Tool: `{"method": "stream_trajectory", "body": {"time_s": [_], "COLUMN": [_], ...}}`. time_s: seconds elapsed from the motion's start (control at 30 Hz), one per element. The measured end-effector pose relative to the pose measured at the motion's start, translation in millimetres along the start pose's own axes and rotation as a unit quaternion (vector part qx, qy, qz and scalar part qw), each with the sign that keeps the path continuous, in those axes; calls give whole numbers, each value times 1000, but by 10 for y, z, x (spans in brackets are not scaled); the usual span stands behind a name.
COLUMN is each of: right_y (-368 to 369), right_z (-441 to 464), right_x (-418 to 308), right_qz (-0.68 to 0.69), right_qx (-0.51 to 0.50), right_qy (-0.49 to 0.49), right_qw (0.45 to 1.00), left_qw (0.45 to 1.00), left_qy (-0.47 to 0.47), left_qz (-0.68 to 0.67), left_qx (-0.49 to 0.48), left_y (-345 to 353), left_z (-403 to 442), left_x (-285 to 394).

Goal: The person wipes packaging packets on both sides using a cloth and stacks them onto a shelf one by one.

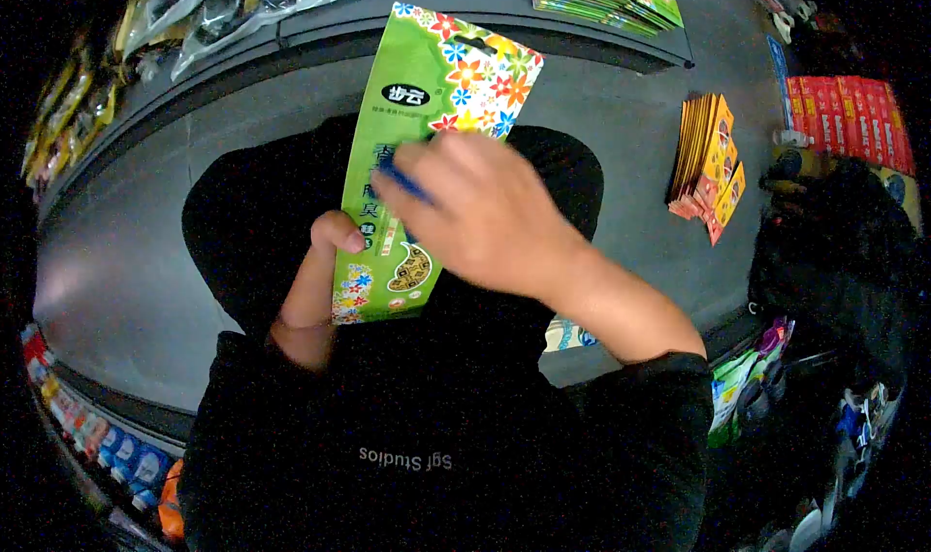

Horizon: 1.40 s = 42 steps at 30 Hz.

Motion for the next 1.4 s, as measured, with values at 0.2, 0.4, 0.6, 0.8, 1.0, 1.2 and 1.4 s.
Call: {"method": "stream_trajectory", "body": {"time_s": [0.2,0.4,0.6,0.8,1.0,1.2,1.4], "right_y": [-310,197,263,-78,-334,200,453], "right_z": [119,-19,-231,-373,-216,-323,-488], "right_x": [465,-67,-267,275,553,-74,-533], "right_qz": [-142,-6,-20,-86,-131,-31,52], "right_qx": [133,12,-36,27,47,-53,-69], "right_qy": [73,73,98,124,147,124,94], "right_qw": [978,997,994,988,979,990,992], "left_qw": [997,998,990,994,987,976,985], "left_qy": [-7,9,63,12,40,157,143], "left_qz": [27,-11,-21,-73,-78,-138,-37], "left_qx": [-78,56,120,-81,-134,-68,-95], "left_y": [219,-231,-240,125,382,-69,104], "left_z": [159,-51,-20,138,185,89,208], "left_x": [-6,84,146,-33,56,173,224]}}
Point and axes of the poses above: each hand's wrist, its own z-axis towards the middle knuckle, its own y-axis out of the palm, x = y × z, the point moved 8 cm from there along z, towards the middle knuckle, and after that the axes turned 8 degrees about -y, right-handed, at the moved point
